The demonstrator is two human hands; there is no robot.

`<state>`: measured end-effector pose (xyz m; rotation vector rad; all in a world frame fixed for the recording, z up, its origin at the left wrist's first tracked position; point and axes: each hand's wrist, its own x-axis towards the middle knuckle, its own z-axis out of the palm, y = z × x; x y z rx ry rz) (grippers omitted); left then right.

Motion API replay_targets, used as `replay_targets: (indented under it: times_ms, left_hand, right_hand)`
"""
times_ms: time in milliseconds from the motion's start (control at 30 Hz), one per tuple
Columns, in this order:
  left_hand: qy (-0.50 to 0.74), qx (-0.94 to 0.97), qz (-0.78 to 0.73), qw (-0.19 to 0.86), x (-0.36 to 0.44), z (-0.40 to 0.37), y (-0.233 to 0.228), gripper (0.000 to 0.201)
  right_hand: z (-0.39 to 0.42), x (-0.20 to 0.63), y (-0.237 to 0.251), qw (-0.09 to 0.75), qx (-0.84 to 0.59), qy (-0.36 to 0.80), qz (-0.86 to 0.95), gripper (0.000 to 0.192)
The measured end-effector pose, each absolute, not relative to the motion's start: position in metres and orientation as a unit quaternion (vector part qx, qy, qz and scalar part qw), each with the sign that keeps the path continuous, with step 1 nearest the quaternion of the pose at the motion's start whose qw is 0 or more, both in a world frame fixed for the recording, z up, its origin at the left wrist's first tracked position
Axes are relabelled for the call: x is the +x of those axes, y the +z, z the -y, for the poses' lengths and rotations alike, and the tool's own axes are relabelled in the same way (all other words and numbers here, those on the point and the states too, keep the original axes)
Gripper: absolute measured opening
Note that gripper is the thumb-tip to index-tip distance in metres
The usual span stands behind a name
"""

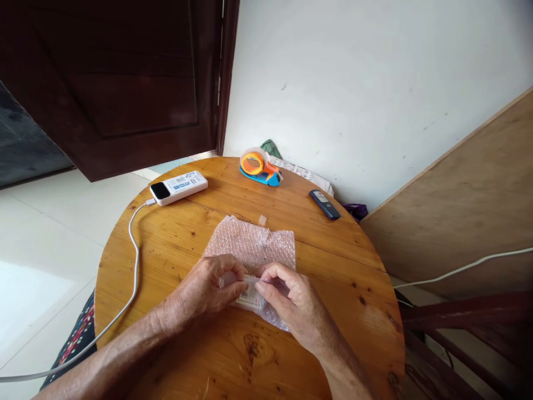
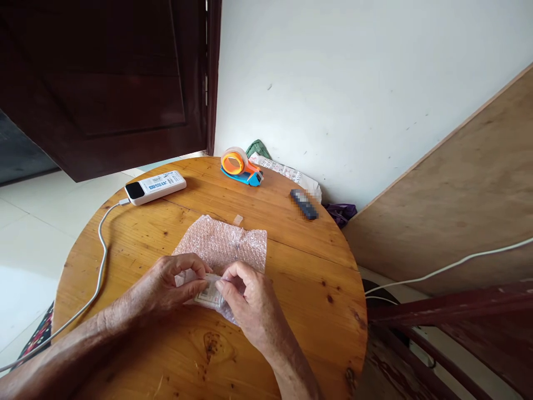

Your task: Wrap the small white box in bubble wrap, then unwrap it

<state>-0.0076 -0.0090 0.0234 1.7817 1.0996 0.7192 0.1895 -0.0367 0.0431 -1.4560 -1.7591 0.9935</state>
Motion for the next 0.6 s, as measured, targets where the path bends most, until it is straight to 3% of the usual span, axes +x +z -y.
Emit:
replay_targets:
  times_ms: [600]
  left_hand:
    - [0.284, 0.705, -0.455, 0.464, -0.004, 0.006, 0.028, 0.011]
  right_hand:
    - [0.026, 0.195, 0.032, 0.348, -0.549, 0.458, 0.606, 0.007]
